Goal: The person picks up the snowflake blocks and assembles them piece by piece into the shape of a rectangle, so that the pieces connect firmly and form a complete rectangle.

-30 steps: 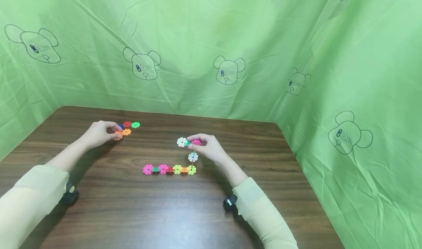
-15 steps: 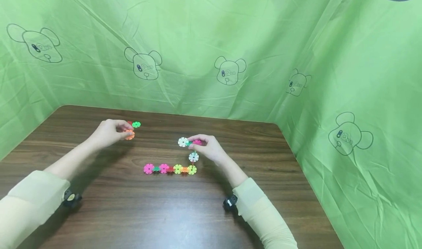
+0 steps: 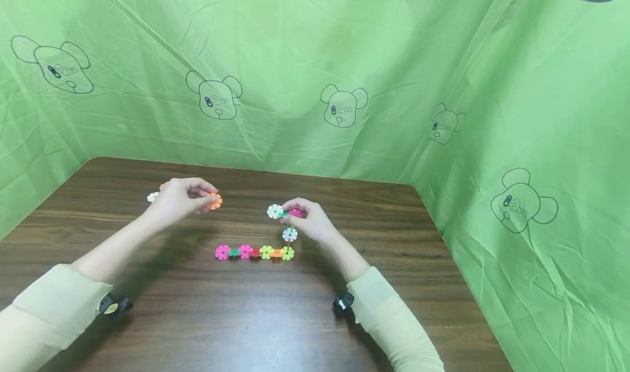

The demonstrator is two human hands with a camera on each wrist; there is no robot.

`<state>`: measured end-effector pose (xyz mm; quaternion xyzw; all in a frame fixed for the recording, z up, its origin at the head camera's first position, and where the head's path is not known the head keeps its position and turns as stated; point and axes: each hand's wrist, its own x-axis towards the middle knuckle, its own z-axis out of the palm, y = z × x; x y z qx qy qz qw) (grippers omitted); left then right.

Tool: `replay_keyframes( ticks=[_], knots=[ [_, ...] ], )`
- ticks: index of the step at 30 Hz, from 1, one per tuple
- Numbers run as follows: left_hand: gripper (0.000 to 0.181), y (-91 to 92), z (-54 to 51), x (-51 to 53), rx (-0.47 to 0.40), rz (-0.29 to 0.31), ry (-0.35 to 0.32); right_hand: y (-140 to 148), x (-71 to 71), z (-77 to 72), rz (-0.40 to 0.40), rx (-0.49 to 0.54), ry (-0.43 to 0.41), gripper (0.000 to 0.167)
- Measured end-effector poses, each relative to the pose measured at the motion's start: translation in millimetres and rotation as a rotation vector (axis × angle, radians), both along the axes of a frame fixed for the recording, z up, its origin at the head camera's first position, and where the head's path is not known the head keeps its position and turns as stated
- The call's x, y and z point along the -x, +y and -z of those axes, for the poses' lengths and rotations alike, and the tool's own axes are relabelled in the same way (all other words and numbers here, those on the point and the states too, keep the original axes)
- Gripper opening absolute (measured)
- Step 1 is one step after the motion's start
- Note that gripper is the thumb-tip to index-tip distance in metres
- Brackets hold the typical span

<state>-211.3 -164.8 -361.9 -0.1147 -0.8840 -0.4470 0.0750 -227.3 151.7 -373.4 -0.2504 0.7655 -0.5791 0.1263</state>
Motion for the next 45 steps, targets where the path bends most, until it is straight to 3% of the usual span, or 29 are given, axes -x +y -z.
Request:
replay_keyframes(
  ticks=[11,22,33,45],
  knots=[
    [0.016,34.3,-5.9,-10.2,-0.117,0.041,-0.042,-4.3,-3.7,-3.2,-0.017,0.042,0.018,0.033],
    [0.017,62.2,1.7,-5.6,-0.232,0.038,-0.071,-7.3,-6.8,-6.8,0.008,0.016,0.148,0.029],
    [0.022,74.8,10.9,1.1,-0.358,0.04,-0.138,-7.7,-5.9,-8.5,-0.061,0.03,0.085,0.03],
    [0.022,86.0,7.8,0.0,-0.458,0.037,-0.165,-8.0,-5.3,-5.9,-0.103,0.081,0.079,0.031]
  ],
)
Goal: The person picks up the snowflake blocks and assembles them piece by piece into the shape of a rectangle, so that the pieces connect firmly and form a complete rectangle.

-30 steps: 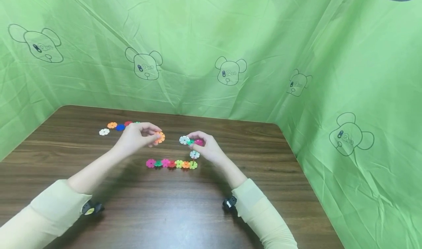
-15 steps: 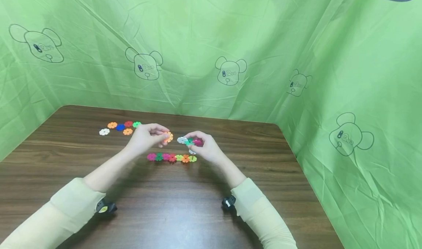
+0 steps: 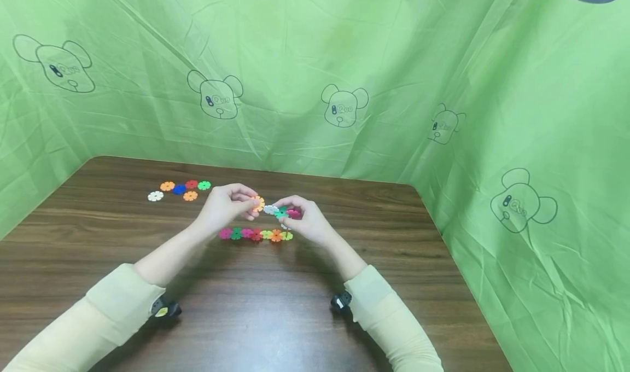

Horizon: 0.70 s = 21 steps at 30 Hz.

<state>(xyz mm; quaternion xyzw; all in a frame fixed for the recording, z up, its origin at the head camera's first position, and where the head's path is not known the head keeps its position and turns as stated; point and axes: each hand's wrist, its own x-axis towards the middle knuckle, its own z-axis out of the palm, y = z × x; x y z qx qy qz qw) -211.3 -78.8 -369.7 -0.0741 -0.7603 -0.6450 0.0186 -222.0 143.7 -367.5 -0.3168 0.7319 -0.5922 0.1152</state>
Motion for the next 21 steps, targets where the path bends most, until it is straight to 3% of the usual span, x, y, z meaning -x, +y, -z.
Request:
replay_keyframes(
  ticks=[8,14,21],
  knots=[
    [0.022,3.4,4.2,-0.7,-0.044,-0.008,0.005,-0.6,-0.6,0.2,-0.002,-0.016,0.042,0.031],
    [0.018,4.3,7.8,-1.4,-0.014,-0.027,0.005,-3.1,-1.8,0.2,0.008,-0.001,0.018,0.028],
    [0.019,6.4,10.4,-3.4,-0.001,-0.024,-0.003,-9.2,-3.3,-1.5,0.099,-0.05,0.052,0.018]
  ],
)
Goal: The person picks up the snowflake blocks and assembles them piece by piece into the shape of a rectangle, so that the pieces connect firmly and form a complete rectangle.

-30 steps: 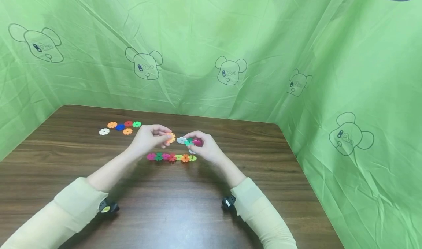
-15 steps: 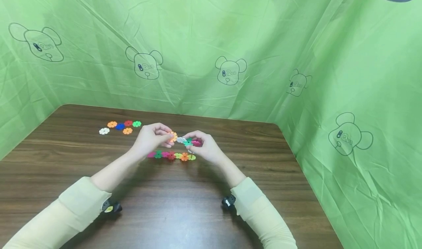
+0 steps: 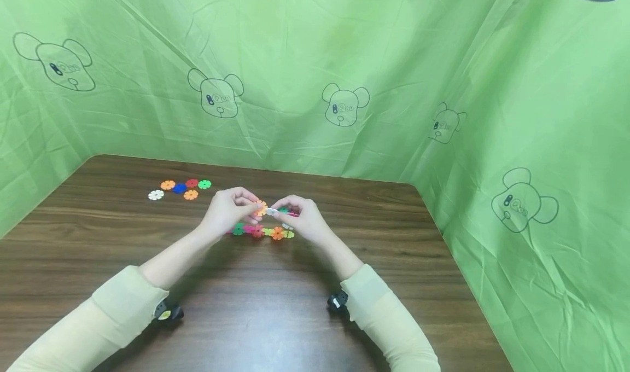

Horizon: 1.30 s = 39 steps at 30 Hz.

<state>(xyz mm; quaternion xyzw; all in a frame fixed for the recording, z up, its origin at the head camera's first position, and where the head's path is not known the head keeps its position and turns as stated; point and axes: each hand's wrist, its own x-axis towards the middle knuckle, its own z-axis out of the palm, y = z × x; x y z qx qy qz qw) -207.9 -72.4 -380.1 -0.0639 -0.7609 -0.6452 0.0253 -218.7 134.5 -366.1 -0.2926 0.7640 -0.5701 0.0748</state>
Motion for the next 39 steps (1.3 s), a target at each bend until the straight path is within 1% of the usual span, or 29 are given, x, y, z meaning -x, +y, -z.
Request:
replay_keyframes(
  ticks=[3,5,8,12,15,25,29,36,39],
  knots=[
    [0.019,0.4,1.7,-0.9,0.007,-0.012,-0.005,-2.1,-0.6,-1.1,0.029,-0.011,0.015,0.015],
    [0.019,0.9,3.5,-1.3,0.0,-0.02,-0.014,-3.1,-0.8,-1.8,0.042,-0.014,0.039,0.014],
    [0.019,2.9,5.8,-2.1,-0.038,-0.026,-0.035,-4.2,-0.9,-2.2,0.063,-0.016,0.082,0.014],
    [0.02,5.9,7.6,-3.4,-0.087,-0.037,-0.036,-5.5,-0.9,-1.0,0.088,0.011,0.094,0.012],
    [0.02,7.4,8.1,-4.4,-0.116,-0.051,-0.028,-7.0,-1.1,0.1,0.095,0.037,0.08,0.012],
    [0.022,11.3,10.7,-6.4,-0.208,-0.073,-0.056,-8.5,-0.7,3.7,0.116,0.086,0.002,0.014],
    [0.02,12.8,10.6,-5.6,-0.219,-0.077,-0.068,-8.1,0.7,2.8,0.124,0.091,-0.014,0.014],
    [0.022,12.3,11.8,-3.9,-0.225,-0.066,-0.111,-6.8,3.1,3.1,0.118,0.071,-0.008,0.014],
    [0.022,12.1,11.7,-3.3,-0.229,-0.067,-0.125,-7.1,3.7,4.2,0.117,0.081,-0.007,0.013]
  ],
)
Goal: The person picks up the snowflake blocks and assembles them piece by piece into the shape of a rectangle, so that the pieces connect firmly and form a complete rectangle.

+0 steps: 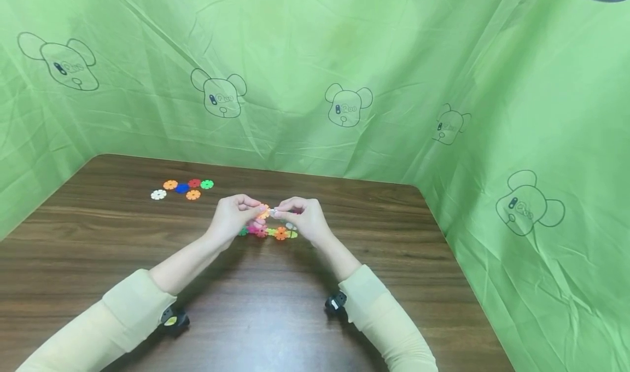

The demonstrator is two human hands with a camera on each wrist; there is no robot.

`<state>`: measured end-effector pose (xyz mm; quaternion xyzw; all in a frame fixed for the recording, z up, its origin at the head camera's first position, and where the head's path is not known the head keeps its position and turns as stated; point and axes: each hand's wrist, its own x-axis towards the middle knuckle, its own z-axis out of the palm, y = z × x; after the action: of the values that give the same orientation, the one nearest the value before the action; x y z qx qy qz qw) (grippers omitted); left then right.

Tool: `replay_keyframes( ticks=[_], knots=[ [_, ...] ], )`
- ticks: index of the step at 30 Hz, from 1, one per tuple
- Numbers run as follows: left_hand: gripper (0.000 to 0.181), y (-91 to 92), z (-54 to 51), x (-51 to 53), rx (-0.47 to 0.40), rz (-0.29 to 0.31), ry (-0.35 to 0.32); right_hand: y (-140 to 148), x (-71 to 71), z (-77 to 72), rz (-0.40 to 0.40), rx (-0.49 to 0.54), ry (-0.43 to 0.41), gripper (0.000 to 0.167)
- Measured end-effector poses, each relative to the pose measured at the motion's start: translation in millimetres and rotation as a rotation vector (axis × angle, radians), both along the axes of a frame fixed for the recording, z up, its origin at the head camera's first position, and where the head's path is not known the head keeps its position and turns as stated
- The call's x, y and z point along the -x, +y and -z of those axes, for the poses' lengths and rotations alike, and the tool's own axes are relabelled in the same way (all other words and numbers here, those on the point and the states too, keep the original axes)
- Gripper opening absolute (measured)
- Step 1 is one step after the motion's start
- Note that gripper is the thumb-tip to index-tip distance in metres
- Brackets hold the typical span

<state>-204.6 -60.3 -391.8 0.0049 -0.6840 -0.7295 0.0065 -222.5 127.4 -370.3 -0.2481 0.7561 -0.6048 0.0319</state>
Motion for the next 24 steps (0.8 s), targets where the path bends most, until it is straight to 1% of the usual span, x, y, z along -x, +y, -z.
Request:
replay_keyframes(
  ticks=[3,7,10,13,15,17,19,21,24],
  knots=[
    [0.02,0.7,0.3,0.2,-0.008,0.002,-0.003,-0.8,0.2,1.3,0.005,0.019,0.012,0.013],
    [0.019,0.9,2.4,-0.8,0.034,0.002,0.026,-2.5,-1.1,3.2,-0.006,0.031,0.029,0.013],
    [0.019,0.2,4.1,-1.3,0.071,0.013,0.039,-2.9,-2.5,3.7,-0.006,0.005,0.054,0.011],
    [0.02,-1.3,5.4,-0.2,0.063,0.033,0.021,-3.0,-3.4,2.4,0.0,-0.04,0.079,0.01],
    [0.021,-3.4,5.7,1.3,0.053,0.05,0.007,-3.4,-3.8,0.6,-0.006,-0.069,0.081,0.011],
    [0.022,-6.0,5.1,3.1,0.062,0.069,0.012,-3.8,-3.6,-1.1,-0.014,-0.092,0.077,0.013],
    [0.022,-9.8,3.3,4.9,0.096,0.085,0.035,-3.8,-2.0,-1.3,-0.022,-0.101,0.069,0.014],
    [0.021,-14.9,1.5,7.1,0.153,0.089,0.081,-3.4,0.5,0.2,-0.026,-0.108,0.074,0.014],
    [0.02,-24.9,-1.5,10.2,0.235,0.072,0.142,-1.7,9.0,9.4,-0.019,-0.113,0.071,0.014]
  ],
)
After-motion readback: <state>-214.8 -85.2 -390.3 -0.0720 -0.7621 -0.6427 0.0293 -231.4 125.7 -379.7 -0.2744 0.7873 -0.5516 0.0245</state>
